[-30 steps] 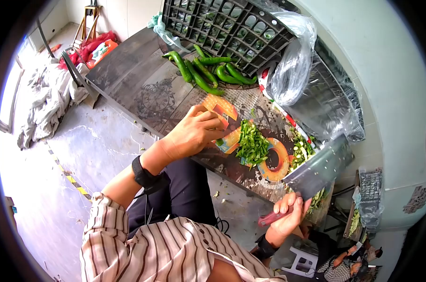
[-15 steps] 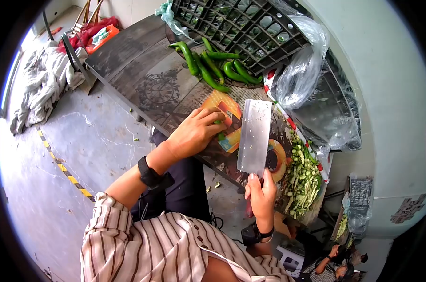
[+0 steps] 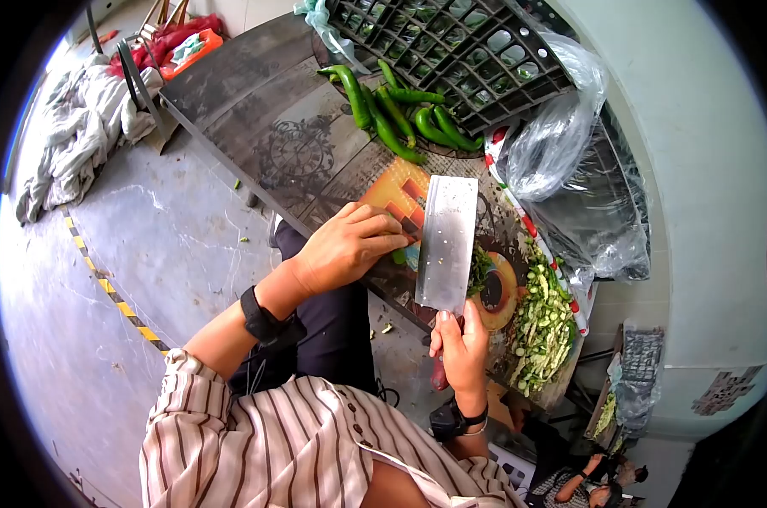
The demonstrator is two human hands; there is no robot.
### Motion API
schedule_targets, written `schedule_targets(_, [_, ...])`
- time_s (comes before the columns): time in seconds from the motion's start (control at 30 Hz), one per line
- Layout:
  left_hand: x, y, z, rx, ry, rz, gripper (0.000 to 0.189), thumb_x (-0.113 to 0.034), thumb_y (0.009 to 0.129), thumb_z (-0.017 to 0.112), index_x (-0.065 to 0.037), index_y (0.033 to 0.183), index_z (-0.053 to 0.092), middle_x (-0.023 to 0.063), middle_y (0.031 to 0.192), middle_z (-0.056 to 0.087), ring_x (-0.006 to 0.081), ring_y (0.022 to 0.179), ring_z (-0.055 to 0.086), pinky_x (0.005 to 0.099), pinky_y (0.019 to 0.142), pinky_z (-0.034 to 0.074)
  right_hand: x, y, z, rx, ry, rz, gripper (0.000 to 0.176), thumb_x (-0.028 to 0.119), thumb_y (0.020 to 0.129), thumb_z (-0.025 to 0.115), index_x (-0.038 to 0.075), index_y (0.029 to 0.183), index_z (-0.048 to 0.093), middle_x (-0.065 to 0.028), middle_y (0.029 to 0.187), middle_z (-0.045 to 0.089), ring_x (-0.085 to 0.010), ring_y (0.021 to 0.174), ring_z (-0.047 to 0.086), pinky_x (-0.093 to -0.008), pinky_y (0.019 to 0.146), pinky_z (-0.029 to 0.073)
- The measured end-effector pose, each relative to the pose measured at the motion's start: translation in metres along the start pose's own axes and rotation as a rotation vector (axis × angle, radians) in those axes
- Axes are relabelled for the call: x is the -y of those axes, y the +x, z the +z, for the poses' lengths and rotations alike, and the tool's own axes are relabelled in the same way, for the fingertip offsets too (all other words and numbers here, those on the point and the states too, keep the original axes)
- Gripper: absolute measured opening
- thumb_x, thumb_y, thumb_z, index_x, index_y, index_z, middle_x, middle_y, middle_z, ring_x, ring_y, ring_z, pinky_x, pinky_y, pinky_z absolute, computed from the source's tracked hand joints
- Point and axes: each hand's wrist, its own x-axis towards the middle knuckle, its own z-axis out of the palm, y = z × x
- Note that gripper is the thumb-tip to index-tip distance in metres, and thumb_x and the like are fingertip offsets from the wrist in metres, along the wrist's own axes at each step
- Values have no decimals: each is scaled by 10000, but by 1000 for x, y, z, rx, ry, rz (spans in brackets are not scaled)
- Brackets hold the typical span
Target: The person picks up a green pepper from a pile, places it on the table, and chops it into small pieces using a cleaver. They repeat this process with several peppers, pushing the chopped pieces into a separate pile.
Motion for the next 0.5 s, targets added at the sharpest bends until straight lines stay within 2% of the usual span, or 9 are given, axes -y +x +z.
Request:
schedule_targets(0.13, [-1,0,1,-10,-12,-27,370,-83,749,663,-164,1109,686,-25,1054,618,197,982,572,337,836,435,4,3,1,-3,-72,-57,150,149,1002,484,9,958,451,-1,687,453,-61,552,446,-221,485,402])
schedule_targets(0.37, [2,-2,1,-81,-5,11,296,-101,734,687,-149,1026,686,-12,1040,618,201,996,574,357,864,445,3,16,3,51,-322,-141,135,131,993,499,24,941,438,5,649,434,-57,523,423,-222,468,370])
schedule_targets(0.43, [3,-3,1,-110,-4,31,284,-104,729,693,-148,1009,685,-8,1041,618,202,1006,574,365,876,444,11,17,9,5,-366,-105,126,106,952,544,-15,939,511,-143,697,548,-249,569,525,-372,543,422])
schedule_targets(0.5, [2,-2,-2,-71,-15,13,299,-103,728,694,-149,1023,685,-2,1058,617,204,1022,570,377,894,441,7,19,6,34,-411,-79,131,121,954,551,0,1001,536,-145,728,569,-223,591,540,-354,559,437])
